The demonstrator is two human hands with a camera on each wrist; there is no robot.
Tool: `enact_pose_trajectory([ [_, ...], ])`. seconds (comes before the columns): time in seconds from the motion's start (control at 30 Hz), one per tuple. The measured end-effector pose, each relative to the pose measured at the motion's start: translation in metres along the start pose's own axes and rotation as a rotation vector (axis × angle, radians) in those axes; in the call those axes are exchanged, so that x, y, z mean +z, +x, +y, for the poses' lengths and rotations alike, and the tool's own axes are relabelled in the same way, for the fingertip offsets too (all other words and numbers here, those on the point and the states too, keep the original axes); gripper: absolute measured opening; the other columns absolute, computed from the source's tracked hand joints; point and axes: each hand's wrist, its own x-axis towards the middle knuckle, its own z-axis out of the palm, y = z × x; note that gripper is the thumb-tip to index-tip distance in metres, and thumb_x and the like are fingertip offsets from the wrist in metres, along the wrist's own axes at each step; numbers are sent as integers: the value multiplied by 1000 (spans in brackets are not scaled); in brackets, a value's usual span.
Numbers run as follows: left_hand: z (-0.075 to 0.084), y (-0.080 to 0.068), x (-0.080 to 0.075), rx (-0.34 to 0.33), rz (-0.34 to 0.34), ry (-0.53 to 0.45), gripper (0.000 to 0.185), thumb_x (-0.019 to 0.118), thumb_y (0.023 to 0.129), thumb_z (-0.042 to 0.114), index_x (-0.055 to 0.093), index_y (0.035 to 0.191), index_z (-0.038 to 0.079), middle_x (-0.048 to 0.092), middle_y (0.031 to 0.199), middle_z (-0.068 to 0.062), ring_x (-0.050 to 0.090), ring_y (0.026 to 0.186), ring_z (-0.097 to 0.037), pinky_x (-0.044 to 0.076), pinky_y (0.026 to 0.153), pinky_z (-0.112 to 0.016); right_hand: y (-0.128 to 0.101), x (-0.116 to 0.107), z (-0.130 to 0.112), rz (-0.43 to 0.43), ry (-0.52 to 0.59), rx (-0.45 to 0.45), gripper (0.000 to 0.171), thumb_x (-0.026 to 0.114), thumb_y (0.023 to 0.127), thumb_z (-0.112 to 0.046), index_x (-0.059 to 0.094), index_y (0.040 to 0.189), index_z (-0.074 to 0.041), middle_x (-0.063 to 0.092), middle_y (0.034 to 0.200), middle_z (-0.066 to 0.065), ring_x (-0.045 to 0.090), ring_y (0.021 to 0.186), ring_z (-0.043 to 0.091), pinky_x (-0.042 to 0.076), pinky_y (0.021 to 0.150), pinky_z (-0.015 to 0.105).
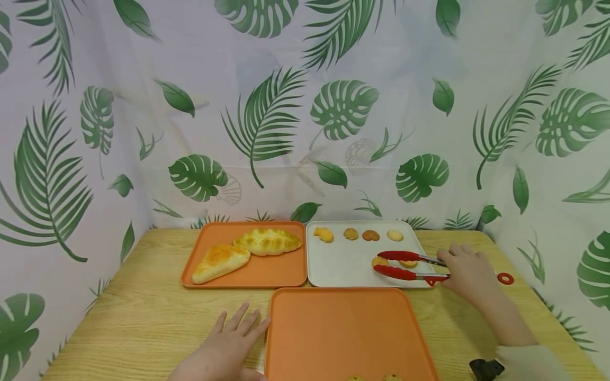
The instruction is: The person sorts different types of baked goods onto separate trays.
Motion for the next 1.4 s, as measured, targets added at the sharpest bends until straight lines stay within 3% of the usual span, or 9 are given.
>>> enact_pose_trajectory([
  [0.33, 1, 0, 0, -7, 1, -3, 97, 66, 77, 64, 31, 154, 17, 28, 160, -14, 10, 151, -41, 14, 112, -71, 7, 14, 0, -45, 24, 71, 47, 85, 67, -14, 61, 105, -2, 58, 93, 17, 48, 89, 35, 41, 70, 49],
  [0.6, 0, -1, 1, 24, 23, 12, 96, 65, 77, 64, 33, 153, 14, 28, 159, -16, 13, 150, -42, 17, 111, -72, 3, 10, 0, -69, 40, 74, 55, 87, 67, -17, 60, 111, 1, 59, 100, 22, 50, 95, 39, 42, 76, 56],
  [0.73, 0, -2, 1, 22, 22, 3, 96, 65, 78, 64, 33, 153, 14, 29, 159, -15, 13, 150, -42, 17, 111, -72, -2, 3, 1, -28, 42, 73, 55, 88, 66, -17, 60, 110, 1, 59, 96, 21, 52, 92, 39, 44, 74, 55],
  [1.03, 0, -2, 0, 27, 24, -2, 96, 66, 78, 63, 32, 153, 13, 28, 159, -17, 13, 150, -42, 16, 110, -73, -28, -14, -2, 132, 30, 24, 56, 91, 54, -15, 62, 101, -3, 53, 84, 10, 46, 81, 30, 36, 60, 39],
  [1.4, 0, -2, 1, 22, 15, -9, 97, 65, 77, 64, 31, 154, 14, 28, 160, -16, 12, 150, -42, 15, 111, -72, -62, -32, -19, 167, 15, -45, 60, 94, 45, -20, 63, 95, -11, 47, 78, -2, 44, 76, 20, 29, 59, 30],
])
